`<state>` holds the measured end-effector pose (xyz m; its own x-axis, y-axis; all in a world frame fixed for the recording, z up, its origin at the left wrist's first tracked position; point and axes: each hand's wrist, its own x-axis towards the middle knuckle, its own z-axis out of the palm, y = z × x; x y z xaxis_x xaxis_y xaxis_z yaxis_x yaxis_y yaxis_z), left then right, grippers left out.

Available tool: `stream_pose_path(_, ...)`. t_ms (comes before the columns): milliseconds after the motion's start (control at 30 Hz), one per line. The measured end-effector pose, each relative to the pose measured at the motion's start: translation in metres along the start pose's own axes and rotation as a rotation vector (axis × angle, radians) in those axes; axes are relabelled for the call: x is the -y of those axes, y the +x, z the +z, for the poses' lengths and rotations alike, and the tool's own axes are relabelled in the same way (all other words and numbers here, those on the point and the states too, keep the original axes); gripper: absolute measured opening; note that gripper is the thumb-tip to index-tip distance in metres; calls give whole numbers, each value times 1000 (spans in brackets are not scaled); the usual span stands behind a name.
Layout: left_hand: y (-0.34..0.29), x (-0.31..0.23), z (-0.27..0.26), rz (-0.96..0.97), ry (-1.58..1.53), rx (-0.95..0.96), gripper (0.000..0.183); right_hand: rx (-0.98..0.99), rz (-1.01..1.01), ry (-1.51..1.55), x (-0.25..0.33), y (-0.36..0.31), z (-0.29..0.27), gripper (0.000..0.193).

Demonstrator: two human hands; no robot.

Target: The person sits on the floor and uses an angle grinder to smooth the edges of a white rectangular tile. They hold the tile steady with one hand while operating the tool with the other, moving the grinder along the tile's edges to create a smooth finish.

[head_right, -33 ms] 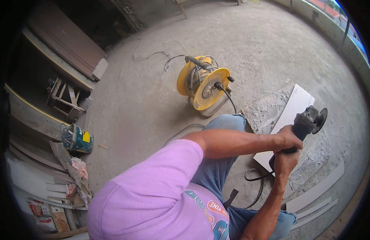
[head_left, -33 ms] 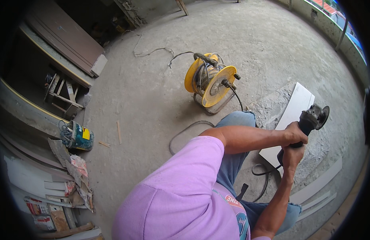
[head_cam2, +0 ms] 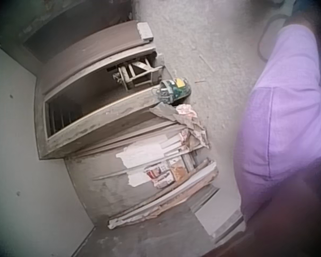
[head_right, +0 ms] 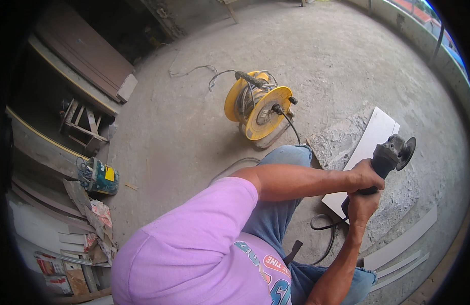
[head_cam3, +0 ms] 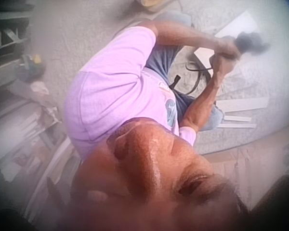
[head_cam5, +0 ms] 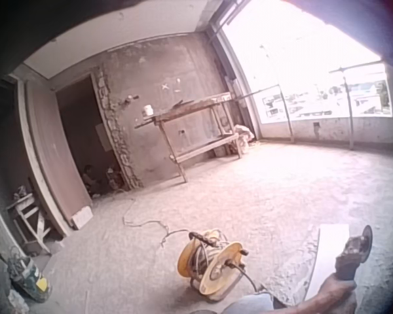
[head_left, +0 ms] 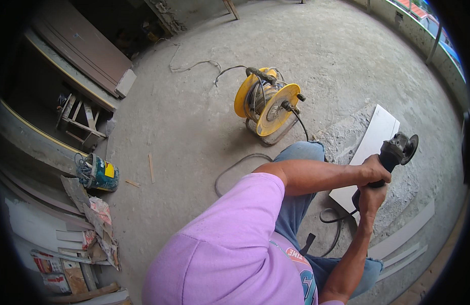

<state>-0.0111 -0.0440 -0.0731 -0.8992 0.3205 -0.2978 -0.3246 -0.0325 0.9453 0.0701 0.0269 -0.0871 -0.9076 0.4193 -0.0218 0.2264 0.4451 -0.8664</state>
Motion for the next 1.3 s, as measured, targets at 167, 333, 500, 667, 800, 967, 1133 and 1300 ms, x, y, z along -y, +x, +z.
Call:
stream_pose_path(167, -4, -5, -1, 0, 13, -2, 35, -14, -8, -27, 5, -1, 0, 54)
stream_pose_path(333, 0, -9, -7, -36, 20, 10, 39, -17, 9, -27, 9, 2, 3, 56)
stream_pose_path(500, -1, -9, -6, -33, 5, 8, 41, -20, 4, -39, 11, 1, 3, 57)
stream_pose_path(667, -1, -8, -6, -14, 30, 3, 36, -15, 13, -26, 11, 2, 3, 56)
stream_pose_path(800, 1, -8, -7, -21, 27, 3, 42, -18, 5, 2, 8, 3, 5, 53)
stream_pose_path(967, 1, -8, -6, -46, 29, -6, 47, -24, -1, 12, 6, 4, 6, 52)
stream_pose_path(1133, -1, -8, -6, -23, 47, -7, 38, -22, 1, 15, 4, 4, 6, 52)
stream_pose_path(1300, 0, -7, -5, -22, 41, -21, 39, -18, -11, -4, 3, 5, 5, 51)
